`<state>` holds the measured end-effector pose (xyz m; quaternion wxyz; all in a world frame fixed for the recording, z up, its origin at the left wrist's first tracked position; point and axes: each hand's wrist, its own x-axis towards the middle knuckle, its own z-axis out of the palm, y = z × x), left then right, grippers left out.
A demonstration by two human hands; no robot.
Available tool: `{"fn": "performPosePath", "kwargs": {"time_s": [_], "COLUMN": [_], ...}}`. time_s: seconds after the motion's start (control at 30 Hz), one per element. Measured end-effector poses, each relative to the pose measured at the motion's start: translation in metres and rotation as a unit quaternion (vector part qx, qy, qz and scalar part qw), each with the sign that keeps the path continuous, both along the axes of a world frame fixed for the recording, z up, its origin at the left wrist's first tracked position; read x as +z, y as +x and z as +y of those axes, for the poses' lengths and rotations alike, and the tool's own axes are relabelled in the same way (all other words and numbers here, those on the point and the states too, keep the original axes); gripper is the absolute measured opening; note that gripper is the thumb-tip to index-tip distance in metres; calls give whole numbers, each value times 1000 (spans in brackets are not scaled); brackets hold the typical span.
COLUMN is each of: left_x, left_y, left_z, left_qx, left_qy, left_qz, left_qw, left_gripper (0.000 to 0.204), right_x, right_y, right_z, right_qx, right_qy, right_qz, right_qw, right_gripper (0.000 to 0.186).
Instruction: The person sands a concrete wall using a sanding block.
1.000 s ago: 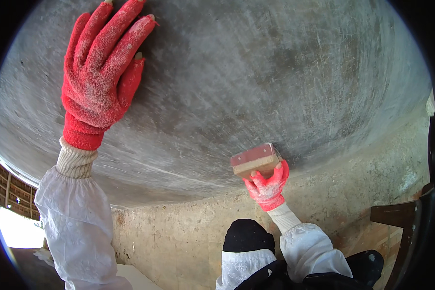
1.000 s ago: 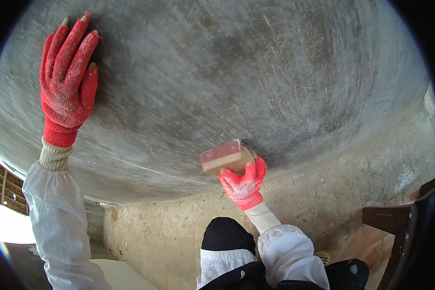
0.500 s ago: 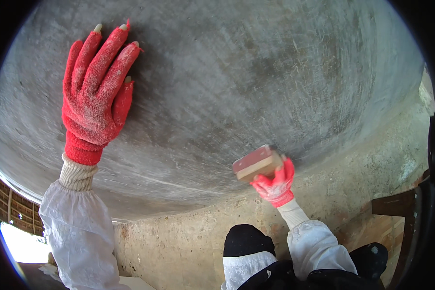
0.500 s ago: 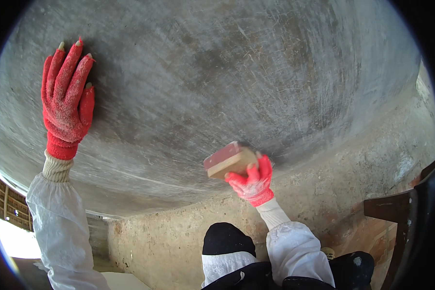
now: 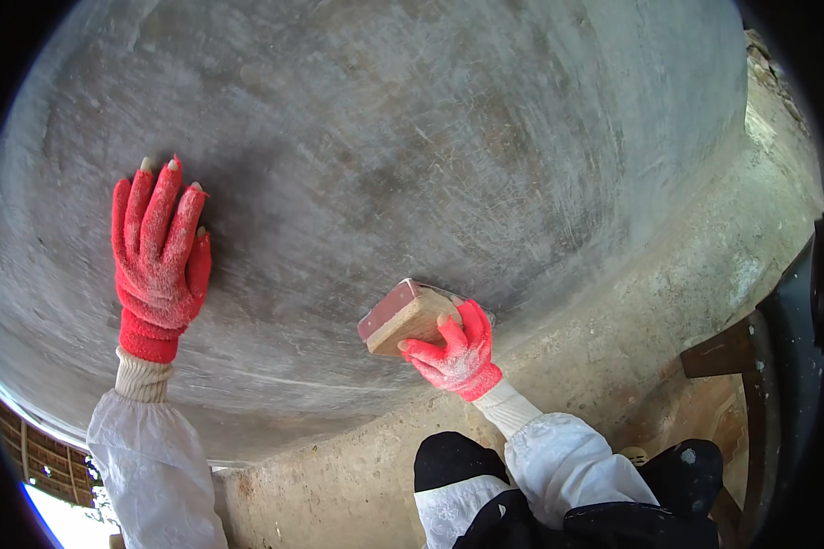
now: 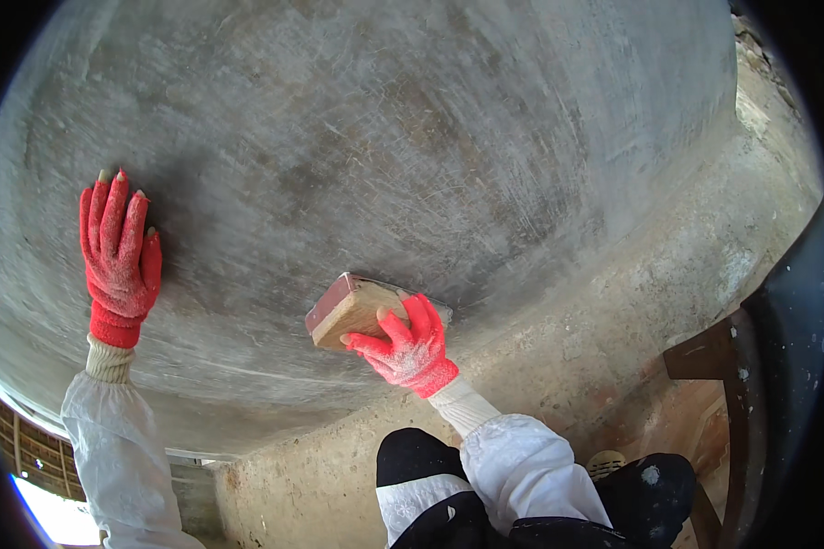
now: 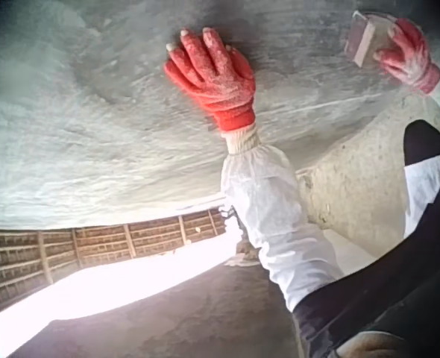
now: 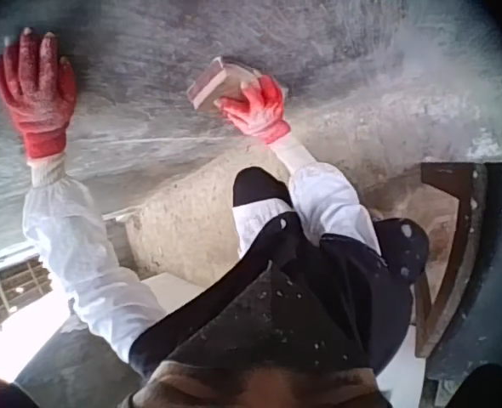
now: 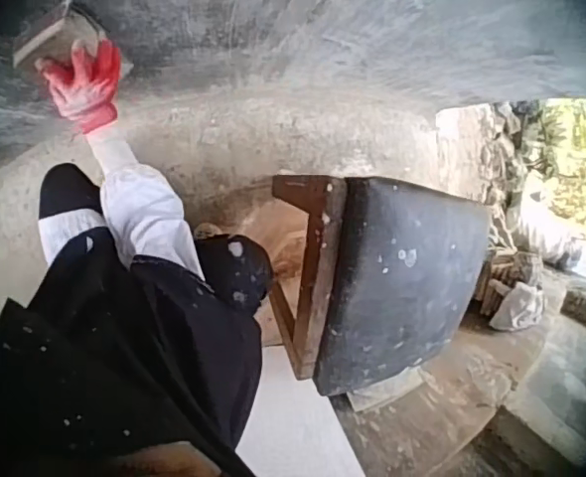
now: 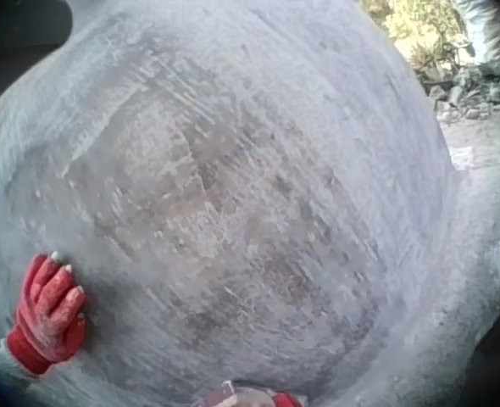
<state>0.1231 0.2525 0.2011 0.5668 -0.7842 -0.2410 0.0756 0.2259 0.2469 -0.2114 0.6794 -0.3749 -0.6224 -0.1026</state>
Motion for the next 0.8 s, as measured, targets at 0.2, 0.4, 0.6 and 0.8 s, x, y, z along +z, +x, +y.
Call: {"fn": "performPosePath", "kwargs": {"time_s": [0.2, 0.4, 0.6, 0.8], "left_x": [-25, -34, -31, -29], "left_y": [12, 13, 17, 20], "left_z": [-5, -1, 4, 1], "left_qx": [-4, 20, 26, 11], "left_qy": [-64, -35, -49, -40], "left_qz": [29, 35, 60, 58], "left_qw": [998, 999, 997, 997], "left_gripper": [52, 49, 48, 49], "right_x": [27, 23, 10, -48], "right_y": [136, 77, 11, 125], "right_z": [72, 39, -3, 75], "right_qx": [-58, -45, -7, -83], "right_qy": [-252, -190, -81, -266], "right_qz": [545, 456, 213, 633], "right_qw": [797, 868, 974, 722], "right_gripper": [84, 87, 90, 77]}}
